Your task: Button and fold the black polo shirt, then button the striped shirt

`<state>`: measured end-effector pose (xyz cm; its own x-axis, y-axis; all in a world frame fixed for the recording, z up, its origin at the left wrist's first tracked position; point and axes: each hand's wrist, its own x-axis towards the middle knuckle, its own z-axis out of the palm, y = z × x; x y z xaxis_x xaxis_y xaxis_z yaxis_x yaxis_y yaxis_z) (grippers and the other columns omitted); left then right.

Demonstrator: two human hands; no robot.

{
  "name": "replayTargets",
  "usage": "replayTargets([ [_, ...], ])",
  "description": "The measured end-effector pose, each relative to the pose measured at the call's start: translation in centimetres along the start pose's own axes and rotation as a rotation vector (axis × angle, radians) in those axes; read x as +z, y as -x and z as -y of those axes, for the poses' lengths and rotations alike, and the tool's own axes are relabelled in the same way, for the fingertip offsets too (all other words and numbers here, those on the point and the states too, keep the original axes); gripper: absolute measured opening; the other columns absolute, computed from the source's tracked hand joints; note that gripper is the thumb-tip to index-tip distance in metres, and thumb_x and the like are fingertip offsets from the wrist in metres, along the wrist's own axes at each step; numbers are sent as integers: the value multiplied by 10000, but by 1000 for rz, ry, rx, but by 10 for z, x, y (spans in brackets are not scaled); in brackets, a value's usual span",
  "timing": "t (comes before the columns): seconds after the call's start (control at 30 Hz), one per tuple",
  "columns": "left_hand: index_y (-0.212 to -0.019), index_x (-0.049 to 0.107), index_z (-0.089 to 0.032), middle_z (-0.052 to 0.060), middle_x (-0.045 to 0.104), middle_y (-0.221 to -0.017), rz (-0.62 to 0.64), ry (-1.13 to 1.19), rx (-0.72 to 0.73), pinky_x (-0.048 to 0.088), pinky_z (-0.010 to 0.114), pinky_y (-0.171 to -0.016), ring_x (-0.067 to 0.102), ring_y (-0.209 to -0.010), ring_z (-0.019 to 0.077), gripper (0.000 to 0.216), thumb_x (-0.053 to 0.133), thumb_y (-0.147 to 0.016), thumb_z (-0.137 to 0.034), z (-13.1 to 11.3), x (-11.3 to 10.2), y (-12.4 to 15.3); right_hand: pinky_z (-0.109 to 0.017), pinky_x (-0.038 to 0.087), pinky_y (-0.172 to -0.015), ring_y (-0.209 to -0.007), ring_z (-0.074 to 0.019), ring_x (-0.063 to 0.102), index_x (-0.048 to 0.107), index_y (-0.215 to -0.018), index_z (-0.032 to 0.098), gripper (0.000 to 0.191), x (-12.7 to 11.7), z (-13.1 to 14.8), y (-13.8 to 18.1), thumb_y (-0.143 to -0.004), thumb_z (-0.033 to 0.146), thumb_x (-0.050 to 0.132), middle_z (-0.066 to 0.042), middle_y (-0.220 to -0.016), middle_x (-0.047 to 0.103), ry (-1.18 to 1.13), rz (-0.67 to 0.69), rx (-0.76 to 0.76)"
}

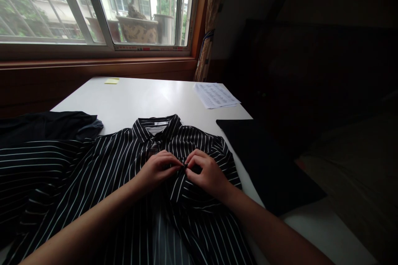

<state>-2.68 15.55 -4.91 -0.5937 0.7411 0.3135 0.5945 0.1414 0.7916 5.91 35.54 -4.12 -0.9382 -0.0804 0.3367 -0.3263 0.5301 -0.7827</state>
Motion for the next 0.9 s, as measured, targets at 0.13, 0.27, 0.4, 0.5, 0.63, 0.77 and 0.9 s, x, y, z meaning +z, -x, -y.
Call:
replayTargets([
  [0.13,-979,761,-215,55,733,-917,15,16,-5,538,326,-819,664,-879,182,163,610,-929,-255,-2,-1,0,-311,514,-829,-866,-162,627,580,-723,213,159,-1,0,0,-782,81,647,-17,-918,619,15,-3,-8],
  [0.27,-974,759,-206,50,744,-886,14,6,-27,546,306,-783,682,-841,177,157,620,-919,-255,0,0,0,-320,519,-831,-870,-168,628,585,-729,214,146,-1,-1,0,-787,97,650,-22,-925,623,27,-8,-21],
  [0.4,-955,752,-209,34,748,-871,12,-42,-15,538,285,-758,689,-813,168,122,650,-898,-242,5,3,0,-318,519,-830,-869,-168,630,581,-730,218,151,0,-1,1,-792,101,653,-21,-927,620,44,-12,-23],
  [0.5,-941,742,-199,33,741,-867,24,-62,0,527,282,-754,682,-810,166,103,655,-891,-222,7,5,0,-313,518,-825,-867,-165,629,579,-732,218,154,1,-1,1,-790,98,655,-17,-926,618,53,-4,-33],
  [0.63,-917,730,-180,35,717,-842,23,-61,4,512,274,-731,665,-787,159,87,653,-891,-213,8,6,1,-308,515,-821,-873,-161,629,583,-745,218,147,1,-2,1,-797,96,648,-16,-931,619,49,16,-43],
  [0.77,-917,724,-178,36,696,-834,23,-45,23,504,267,-712,652,-773,154,98,637,-904,-222,8,7,1,-305,515,-825,-879,-159,630,589,-755,217,138,1,-2,2,-804,103,649,-15,-936,620,42,18,-57],
  [0.9,-928,721,-182,38,687,-847,14,-29,39,505,268,-711,645,-776,154,117,621,-918,-242,9,7,1,-310,517,-833,-890,-162,632,604,-768,215,126,0,-3,2,-810,107,652,-20,-942,621,36,16,-65],
])
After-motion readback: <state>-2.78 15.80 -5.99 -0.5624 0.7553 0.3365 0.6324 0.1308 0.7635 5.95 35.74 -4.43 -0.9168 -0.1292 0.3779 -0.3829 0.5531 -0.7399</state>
